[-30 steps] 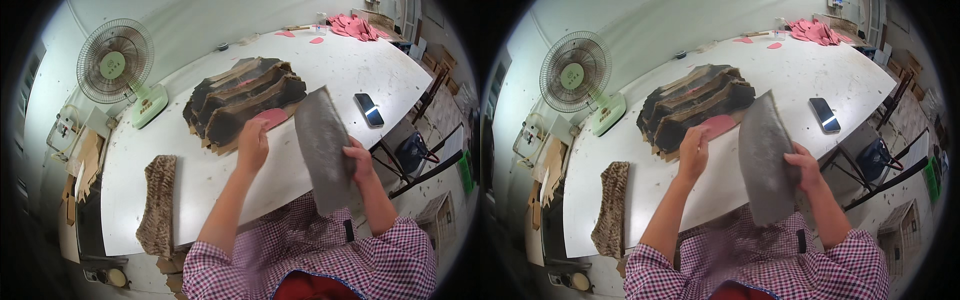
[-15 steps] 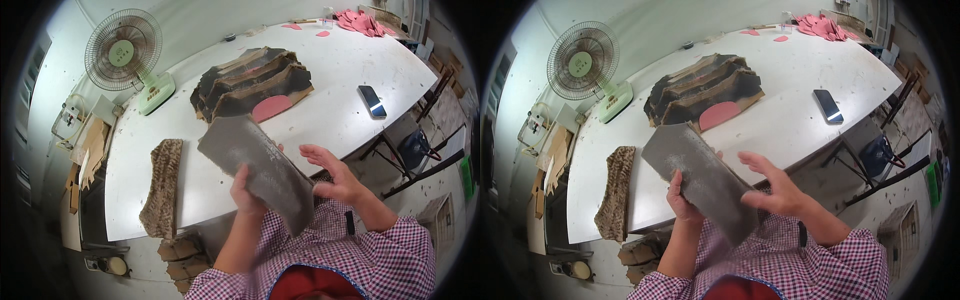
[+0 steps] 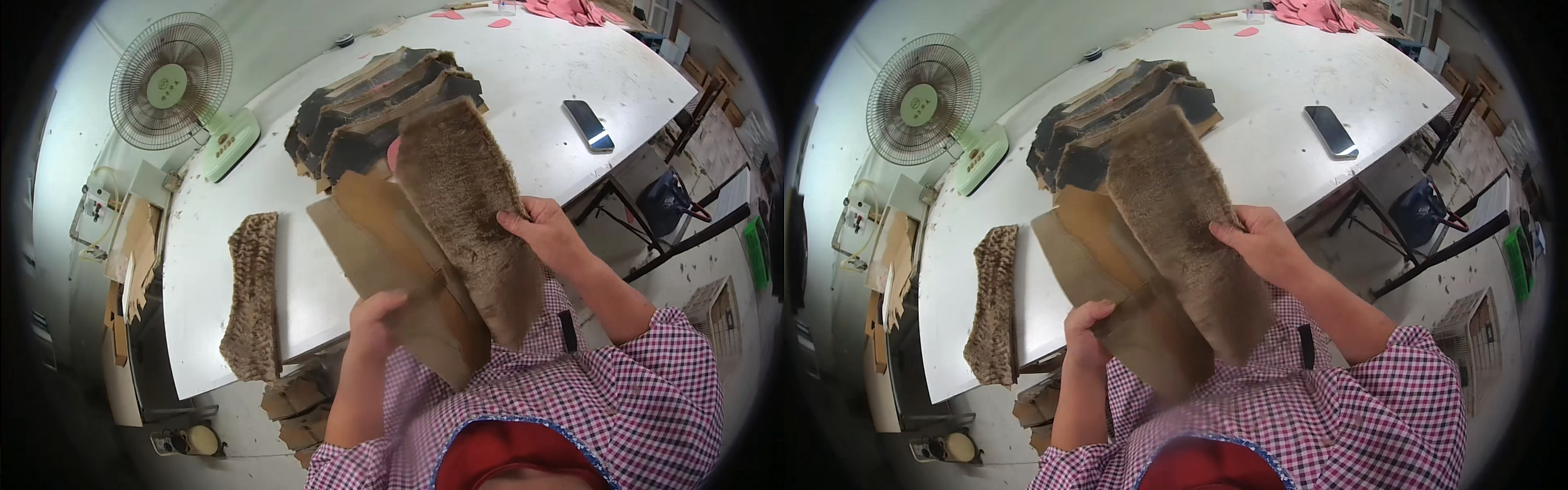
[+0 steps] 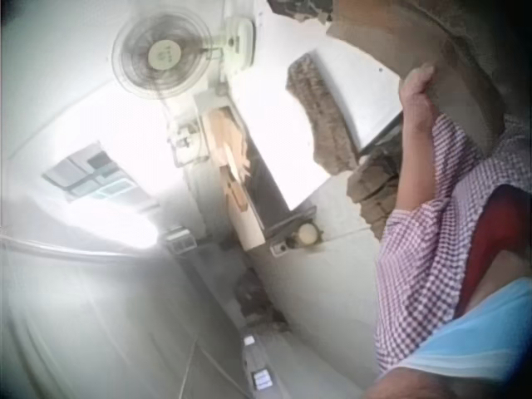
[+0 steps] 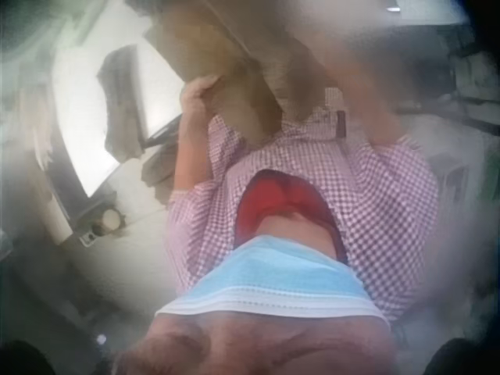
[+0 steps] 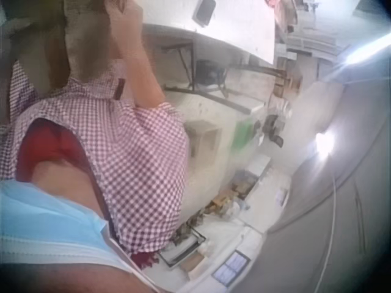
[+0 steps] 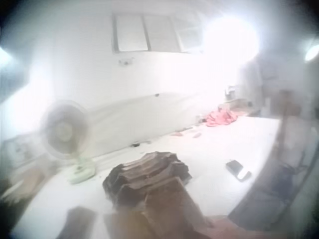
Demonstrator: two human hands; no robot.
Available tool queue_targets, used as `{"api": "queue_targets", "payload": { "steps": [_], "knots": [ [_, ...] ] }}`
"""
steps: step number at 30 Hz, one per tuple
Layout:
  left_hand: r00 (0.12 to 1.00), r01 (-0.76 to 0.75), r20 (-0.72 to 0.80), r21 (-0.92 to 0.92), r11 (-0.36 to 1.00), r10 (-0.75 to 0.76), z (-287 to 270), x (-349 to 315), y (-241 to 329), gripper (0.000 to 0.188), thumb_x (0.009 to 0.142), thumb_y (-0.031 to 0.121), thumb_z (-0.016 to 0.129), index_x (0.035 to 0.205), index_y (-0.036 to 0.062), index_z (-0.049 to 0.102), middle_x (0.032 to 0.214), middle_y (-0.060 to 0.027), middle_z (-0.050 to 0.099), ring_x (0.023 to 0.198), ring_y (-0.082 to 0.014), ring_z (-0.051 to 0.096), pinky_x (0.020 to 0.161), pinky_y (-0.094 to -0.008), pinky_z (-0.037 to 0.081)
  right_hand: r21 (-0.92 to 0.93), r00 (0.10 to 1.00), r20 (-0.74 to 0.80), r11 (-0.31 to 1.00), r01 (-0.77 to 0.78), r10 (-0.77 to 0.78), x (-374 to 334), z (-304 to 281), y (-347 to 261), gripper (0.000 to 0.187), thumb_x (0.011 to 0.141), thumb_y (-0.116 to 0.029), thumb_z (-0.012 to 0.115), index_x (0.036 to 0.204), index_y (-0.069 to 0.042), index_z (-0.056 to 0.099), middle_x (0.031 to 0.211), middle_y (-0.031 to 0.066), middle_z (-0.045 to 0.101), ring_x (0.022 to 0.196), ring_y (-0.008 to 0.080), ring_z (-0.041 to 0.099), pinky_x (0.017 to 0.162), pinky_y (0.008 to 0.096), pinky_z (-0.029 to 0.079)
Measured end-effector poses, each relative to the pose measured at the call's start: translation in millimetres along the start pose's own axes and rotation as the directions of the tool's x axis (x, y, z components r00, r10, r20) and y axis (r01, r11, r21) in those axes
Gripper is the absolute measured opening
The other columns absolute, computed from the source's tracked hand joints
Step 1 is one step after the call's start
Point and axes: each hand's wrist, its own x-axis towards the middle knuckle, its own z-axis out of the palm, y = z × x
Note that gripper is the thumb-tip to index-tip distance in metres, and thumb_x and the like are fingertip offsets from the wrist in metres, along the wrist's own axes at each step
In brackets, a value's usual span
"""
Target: The person repeatedly picks up layered fabric pieces from a table, separates the top layer from the backing, and places the separated pieces into a white plastic basket. The person continues this process with multiple fabric pieces throughout the clip.
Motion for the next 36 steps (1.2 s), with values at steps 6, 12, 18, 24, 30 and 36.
{"api": "queue_targets", "payload": {
  "steps": [6, 12, 18, 24, 30, 36],
  "knots": [
    [0.995, -0.080, 0.047, -0.201, 0.976, 0.092, 25.0, -18.0, -17.0, 0.061, 0.069, 0.011, 0.055, 0.127, -0.0074, 0.050, 0.122, -0.0199, 0.060, 0.111, -0.0353, 0.059, 0.097, -0.0427, 0.048, -0.275, 0.989, -0.064, 0.955, 0.111, -0.133, 3.9, 3.4, 23.2, 0.021, 0.096, -0.012, 0.057, 0.105, 0.005, 0.065, 0.082, 0.0033, 0.065, 0.077, 0.0064, 0.054, 0.070, 0.0262, 0.049],
    [0.984, -0.104, 0.120, -0.196, 0.975, 0.129, 42.9, -23.9, -30.6, 0.072, 0.065, 0.014, 0.055, 0.133, -0.0066, 0.044, 0.127, -0.0206, 0.056, 0.114, -0.0353, 0.056, 0.099, -0.0420, 0.047, 0.008, 0.997, 0.080, 1.000, -0.004, 0.003, 8.7, 39.4, 53.7, 0.023, 0.096, -0.013, 0.056, 0.106, 0.004, 0.066, 0.088, 0.0061, 0.069, 0.085, 0.0083, 0.058, 0.076, 0.0272, 0.050],
    [0.988, -0.135, 0.062, -0.142, 0.981, 0.145, 51.7, -24.2, -30.0, 0.065, 0.070, 0.013, 0.051, 0.132, -0.0058, 0.045, 0.127, -0.0194, 0.056, 0.114, -0.0346, 0.056, 0.101, -0.0432, 0.045, -0.018, 0.974, 0.218, 0.998, -0.062, 0.064, 14.4, 44.2, 63.5, 0.026, 0.095, -0.019, 0.058, 0.100, 0.005, 0.067, 0.085, 0.0092, 0.069, 0.081, 0.0098, 0.057, 0.073, 0.0292, 0.049],
    [0.977, -0.209, 0.024, -0.131, 0.969, 0.214, 52.5, -24.1, -29.9, 0.058, 0.076, 0.014, 0.047, 0.130, -0.0078, 0.046, 0.127, -0.0206, 0.056, 0.114, -0.0339, 0.056, 0.102, -0.0433, 0.044, -0.562, 0.906, -0.088, 0.772, 0.298, -0.414, 7.0, 21.2, 14.9, 0.017, 0.088, -0.016, 0.066, 0.096, -0.001, 0.065, 0.089, 0.0123, 0.064, 0.079, 0.0268, 0.063, 0.070, 0.0343, 0.052],
    [0.966, -0.259, 0.003, -0.025, 0.965, 0.259, 57.6, -27.1, -36.2, 0.065, 0.070, 0.008, 0.051, 0.132, -0.0086, 0.043, 0.128, -0.0200, 0.055, 0.116, -0.0326, 0.055, 0.100, -0.0417, 0.045, -0.588, 0.792, 0.101, 0.606, 0.536, -0.602, -37.7, 36.5, -27.2, 0.018, 0.081, -0.010, 0.072, 0.097, -0.002, 0.066, 0.090, 0.0115, 0.064, 0.080, 0.0301, 0.065, 0.069, 0.0350, 0.053],
    [0.956, -0.266, 0.108, -0.063, 0.962, 0.272, 55.4, -29.5, -31.4, 0.066, 0.070, 0.008, 0.051, 0.133, -0.0085, 0.043, 0.127, -0.0203, 0.055, 0.117, -0.0336, 0.055, 0.101, -0.0420, 0.045, -0.371, 0.910, 0.179, 0.831, 0.414, -0.374, -36.0, 29.5, -33.0, 0.020, 0.082, -0.010, 0.072, 0.098, 0.001, 0.065, 0.084, 0.0143, 0.066, 0.074, 0.0304, 0.065, 0.066, 0.0343, 0.053]
  ]
}}
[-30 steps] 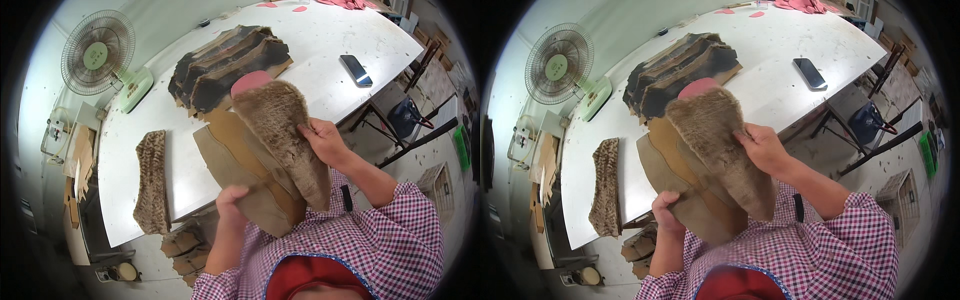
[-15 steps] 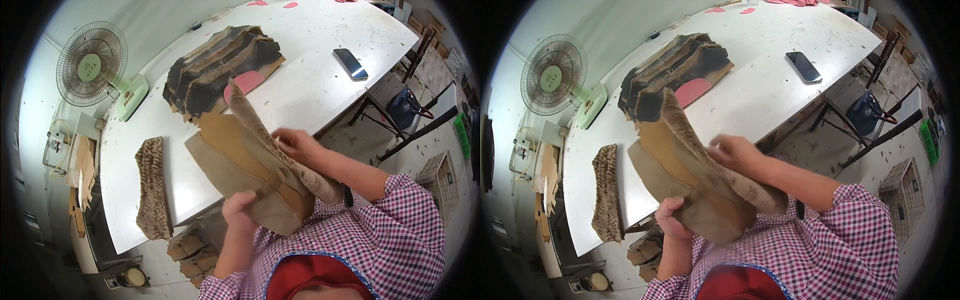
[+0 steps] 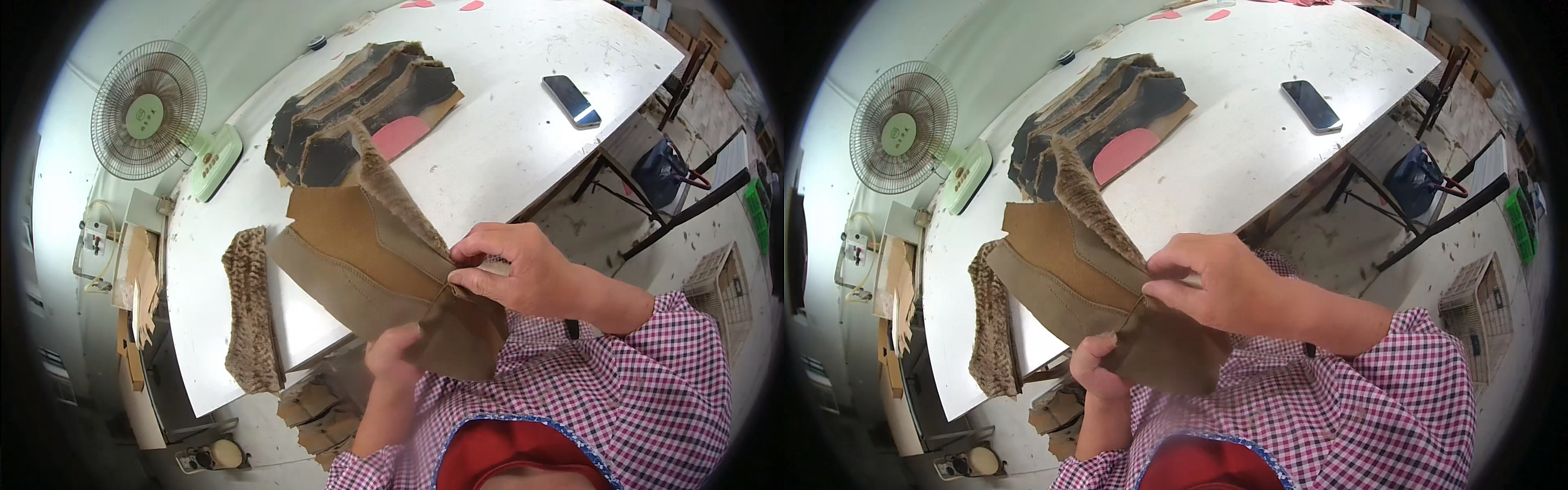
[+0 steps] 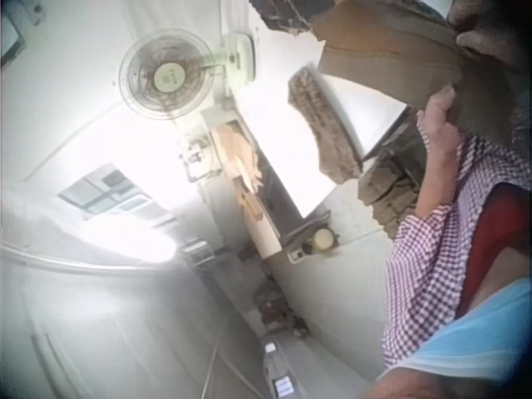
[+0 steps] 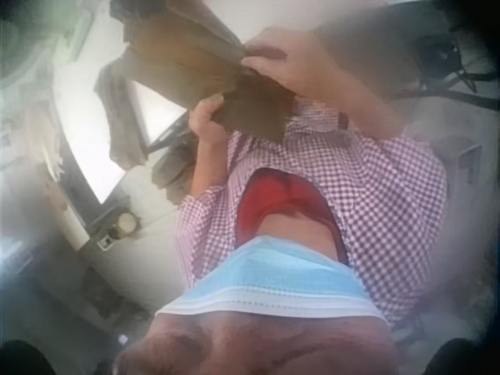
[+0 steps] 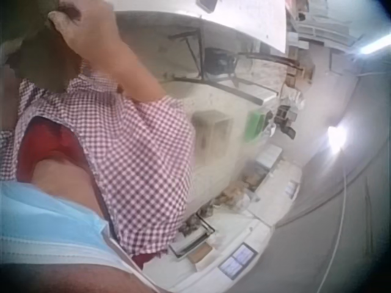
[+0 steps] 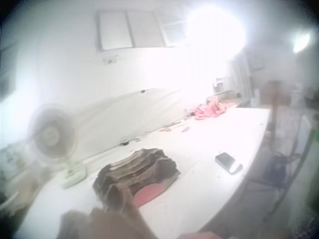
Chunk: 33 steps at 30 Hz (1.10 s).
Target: The person repeatedly picks up layered fabric pieces from a table, separates the top layer from the backing, and places the separated pieces into a white plastic basket. The person continues this process with multiple fabric pieces throughout the clip.
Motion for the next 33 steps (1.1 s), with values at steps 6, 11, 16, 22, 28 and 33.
{"api": "queue_targets", "payload": {
  "steps": [6, 11, 16, 22, 28, 33],
  "knots": [
    [1.000, 0.016, -0.022, -0.007, 1.000, -0.017, -0.3, -1.6, -4.2, 0.065, 0.071, 0.007, 0.052, 0.134, -0.0077, 0.043, 0.128, -0.0199, 0.055, 0.118, -0.0334, 0.054, 0.103, -0.0425, 0.043, -0.094, 0.999, -0.031, 0.995, 0.011, -0.014, -5.4, 3.3, -5.5, 0.013, 0.084, -0.007, 0.068, 0.093, 0.001, 0.063, 0.083, 0.0156, 0.065, 0.073, 0.0314, 0.065, 0.064, 0.0340, 0.051],
    [0.995, 0.060, -0.085, 0.170, 0.984, -0.046, 8.4, -5.5, -5.5, 0.056, 0.074, 0.013, 0.046, 0.125, -0.0098, 0.049, 0.126, -0.0195, 0.057, 0.116, -0.0308, 0.055, 0.104, -0.0398, 0.041, -0.060, 0.988, -0.149, 0.998, 0.035, -0.044, -12.0, 17.2, -5.0, 0.007, 0.088, -0.003, 0.062, 0.093, 0.000, 0.060, 0.077, 0.0146, 0.062, 0.069, 0.0308, 0.063, 0.061, 0.0346, 0.049],
    [0.999, -0.018, 0.053, 0.307, 0.952, 0.002, 4.7, -4.9, -2.5, 0.057, 0.077, 0.019, 0.048, 0.126, -0.0099, 0.048, 0.128, -0.0192, 0.056, 0.116, -0.0315, 0.055, 0.101, -0.0387, 0.044, 0.073, 0.992, -0.116, 0.996, -0.044, 0.052, -14.3, 19.8, -4.7, 0.002, 0.091, -0.001, 0.057, 0.093, -0.001, 0.055, 0.074, 0.0129, 0.057, 0.061, 0.0243, 0.055, 0.057, 0.0325, 0.044],
    [0.981, -0.189, 0.020, -0.159, 0.969, 0.195, -7.5, 4.8, -6.1, 0.064, 0.087, 0.036, 0.054, 0.131, -0.0081, 0.044, 0.130, -0.0190, 0.054, 0.119, -0.0307, 0.055, 0.100, -0.0436, 0.045, 0.083, 0.991, -0.118, 0.995, -0.047, 0.056, -4.8, 12.2, 4.1, 0.005, 0.094, -0.003, 0.053, 0.090, 0.000, 0.051, 0.072, 0.0106, 0.052, 0.063, 0.0185, 0.049, 0.059, 0.0305, 0.042],
    [0.995, -0.088, 0.010, 0.459, 0.884, 0.094, 8.4, -7.4, -3.1, 0.042, 0.085, 0.002, 0.068, 0.124, -0.0028, 0.051, 0.119, -0.0125, 0.061, 0.104, -0.0194, 0.061, 0.087, -0.0317, 0.051, 0.072, 0.986, -0.149, 0.995, -0.069, 0.079, -2.1, 18.3, 12.8, 0.006, 0.094, -0.002, 0.053, 0.089, 0.000, 0.051, 0.071, 0.0101, 0.051, 0.062, 0.0181, 0.047, 0.058, 0.0305, 0.041],
    [0.993, -0.113, 0.039, 0.528, 0.842, 0.108, 8.9, 0.5, -3.9, 0.039, 0.086, 0.001, 0.066, 0.122, -0.0029, 0.052, 0.116, -0.0107, 0.063, 0.102, -0.0157, 0.061, 0.087, -0.0298, 0.050, 0.048, 0.987, -0.140, 0.996, -0.078, 0.084, -4.2, 19.6, 11.3, 0.006, 0.094, -0.002, 0.052, 0.088, 0.000, 0.051, 0.069, 0.0099, 0.050, 0.060, 0.0178, 0.046, 0.057, 0.0304, 0.040]
  ]
}}
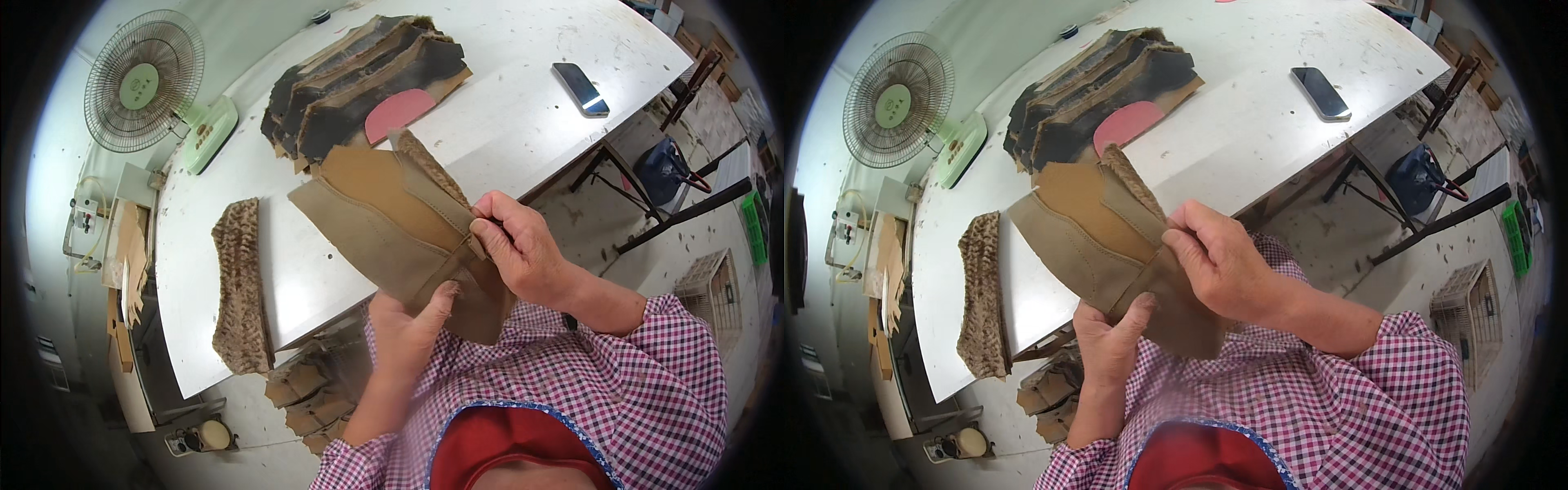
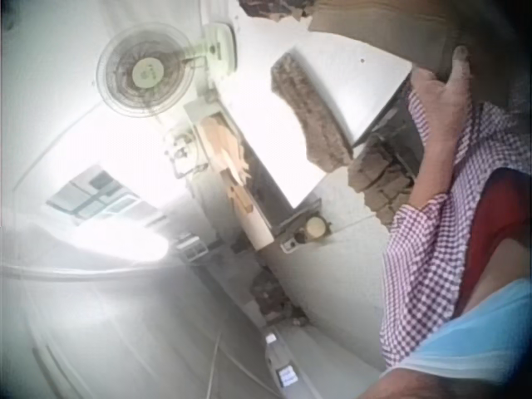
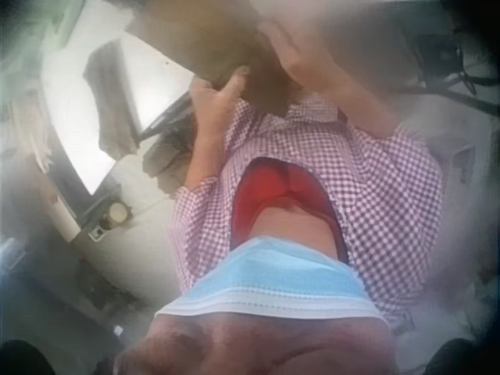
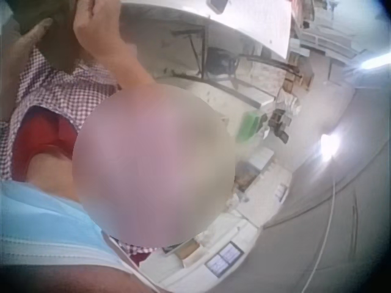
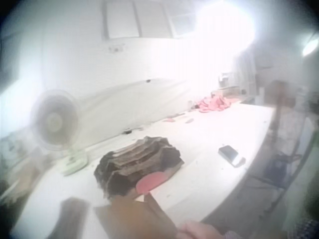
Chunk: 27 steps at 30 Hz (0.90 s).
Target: The person repeatedly picks up layered fabric pieces from a table, separates the top layer from the backing, and places the separated pieces into a white plastic basket. The person continues this process with multiple fabric pieces throughout the clip.
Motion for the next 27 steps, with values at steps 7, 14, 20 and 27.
{"api": "queue_targets", "payload": {
  "steps": [7, 14, 20, 27],
  "knots": [
    [0.996, 0.052, 0.075, -0.186, 0.981, -0.038, -5.5, -8.5, 0.3, 0.053, 0.082, -0.006, 0.055, 0.134, -0.0076, 0.042, 0.132, -0.0182, 0.053, 0.119, -0.0265, 0.056, 0.098, -0.0396, 0.047, 0.055, 0.997, 0.036, 0.996, -0.064, 0.062, 5.4, -5.1, -0.7, 0.008, 0.093, -0.002, 0.054, 0.086, 0.001, 0.050, 0.067, 0.0105, 0.051, 0.059, 0.0176, 0.046, 0.055, 0.0301, 0.040],
    [0.996, -0.042, 0.032, -0.676, 0.736, 0.087, -41.9, 8.6, 11.5, 0.075, 0.071, 0.021, 0.063, 0.138, -0.0037, 0.040, 0.133, -0.0196, 0.051, 0.121, -0.0353, 0.052, 0.103, -0.0472, 0.043, -0.044, 0.932, 0.207, 0.949, 0.313, -0.298, 4.9, -21.5, 0.8, 0.011, 0.085, 0.002, 0.059, 0.091, -0.003, 0.051, 0.082, 0.0106, 0.050, 0.075, 0.0265, 0.046, 0.071, 0.0340, 0.039],
    [0.982, 0.011, -0.123, -0.717, 0.696, -0.142, -33.9, 26.3, -0.8, 0.053, 0.092, 0.023, 0.047, 0.140, 0.0022, 0.040, 0.136, -0.0168, 0.050, 0.124, -0.0348, 0.051, 0.104, -0.0509, 0.042, 0.002, 0.939, 0.221, 0.963, 0.269, -0.263, -19.3, -12.6, 23.8, 0.013, 0.082, 0.003, 0.062, 0.089, -0.004, 0.052, 0.083, 0.0098, 0.051, 0.080, 0.0282, 0.048, 0.076, 0.0373, 0.040],
    [0.995, 0.098, 0.098, -0.884, 0.456, -0.024, -27.9, 19.7, -8.2, 0.054, 0.089, 0.019, 0.047, 0.139, 0.0001, 0.041, 0.137, -0.0179, 0.051, 0.123, -0.0364, 0.051, 0.106, -0.0515, 0.040, 0.269, 0.972, 0.232, 0.963, -0.024, -0.040, 13.5, -23.5, 29.1, 0.038, 0.098, -0.032, 0.054, 0.117, 0.001, 0.055, 0.109, 0.0124, 0.060, 0.106, 0.0216, 0.055, 0.097, 0.0354, 0.041]
  ]
}}
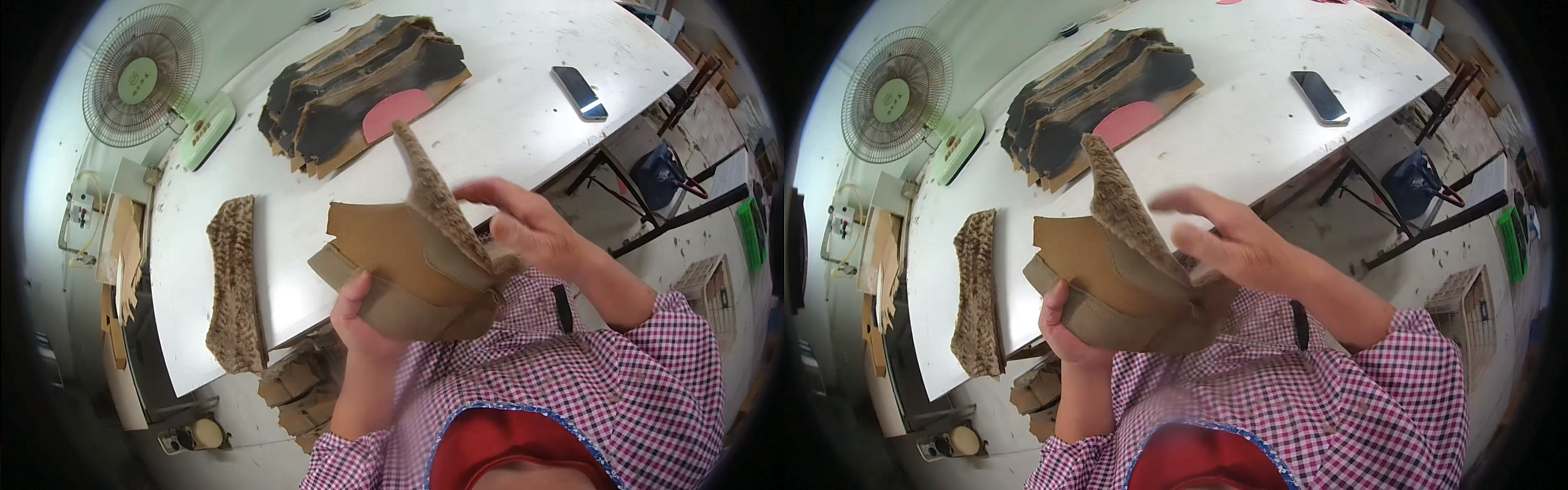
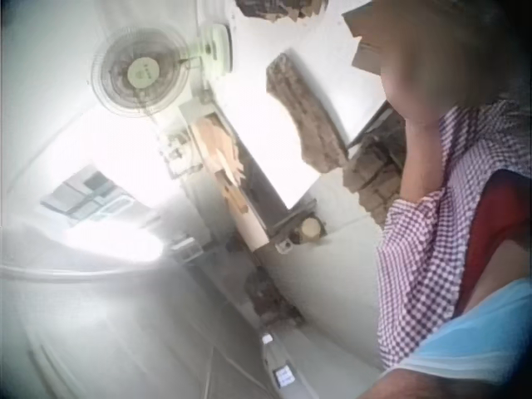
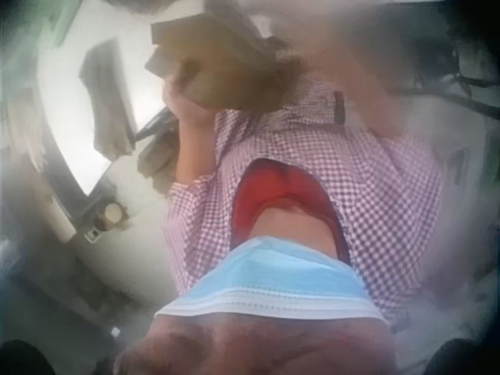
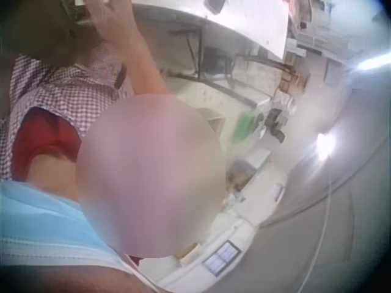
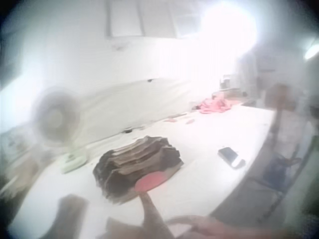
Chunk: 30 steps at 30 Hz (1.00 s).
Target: The person repeatedly picks up layered fabric pieces from a table, separates the top layer from the backing, and places the separated pieces into a white plastic basket. The person continues this process with multiple fabric pieces throughout the clip.
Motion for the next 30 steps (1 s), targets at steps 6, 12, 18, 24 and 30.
{"api": "queue_targets", "payload": {
  "steps": [6, 12, 18, 24, 30],
  "knots": [
    [1.000, 0.006, -0.022, 0.280, 0.960, 0.000, 15.1, -9.0, -3.3, 0.059, 0.083, 0.016, 0.050, 0.138, -0.0020, 0.042, 0.134, -0.0193, 0.053, 0.122, -0.0362, 0.052, 0.105, -0.0500, 0.041, 0.591, 0.911, 0.372, 0.712, -0.379, 0.177, 45.1, 7.3, 21.6, 0.076, 0.098, -0.056, 0.043, 0.144, 0.003, 0.033, 0.132, 0.0179, 0.054, 0.114, 0.0180, 0.057, 0.096, 0.0339, 0.049],
    [0.997, 0.035, -0.078, 0.252, 0.967, -0.015, 1.1, -17.6, 6.6, 0.065, 0.079, 0.019, 0.053, 0.138, -0.0055, 0.040, 0.138, -0.0207, 0.049, 0.126, -0.0351, 0.048, 0.109, -0.0449, 0.037, 0.737, 0.930, 0.081, 0.606, -0.298, 0.358, 33.2, -9.0, 7.1, 0.047, 0.082, -0.015, 0.076, 0.121, 0.003, 0.056, 0.107, 0.0125, 0.067, 0.094, 0.0176, 0.067, 0.081, 0.0336, 0.057],
    [0.991, -0.029, -0.115, 0.320, 0.947, 0.069, 4.2, -24.2, -7.2, 0.070, 0.073, 0.020, 0.056, 0.136, -0.0038, 0.042, 0.135, -0.0194, 0.051, 0.124, -0.0349, 0.050, 0.108, -0.0446, 0.037, 0.408, 0.919, -0.083, 0.854, -0.322, 0.386, 34.0, 17.8, 3.6, 0.018, 0.087, -0.017, 0.072, 0.099, -0.003, 0.069, 0.090, 0.0046, 0.071, 0.080, 0.0108, 0.067, 0.074, 0.0272, 0.055],
    [0.999, -0.032, -0.024, 0.301, 0.953, 0.041, 10.4, -21.9, -16.5, 0.061, 0.077, 0.016, 0.051, 0.135, -0.0018, 0.046, 0.133, -0.0191, 0.054, 0.119, -0.0358, 0.055, 0.105, -0.0482, 0.042, 0.241, 0.902, 0.164, 0.870, -0.430, 0.400, 42.2, 41.7, 27.9, 0.030, 0.090, -0.027, 0.069, 0.096, 0.002, 0.069, 0.087, 0.0052, 0.069, 0.080, 0.0088, 0.059, 0.073, 0.0280, 0.050],
    [0.993, -0.052, -0.100, 0.076, 0.996, 0.059, 12.9, -25.1, -9.7, 0.057, 0.082, 0.017, 0.047, 0.136, -0.0007, 0.044, 0.136, -0.0190, 0.052, 0.122, -0.0359, 0.053, 0.106, -0.0489, 0.040, 0.000, 0.957, -0.206, 0.978, -0.208, 0.204, 42.5, 36.5, 32.8, 0.028, 0.091, -0.021, 0.066, 0.107, 0.002, 0.063, 0.090, 0.0089, 0.067, 0.083, 0.0160, 0.062, 0.078, 0.0289, 0.050]
  ]
}}
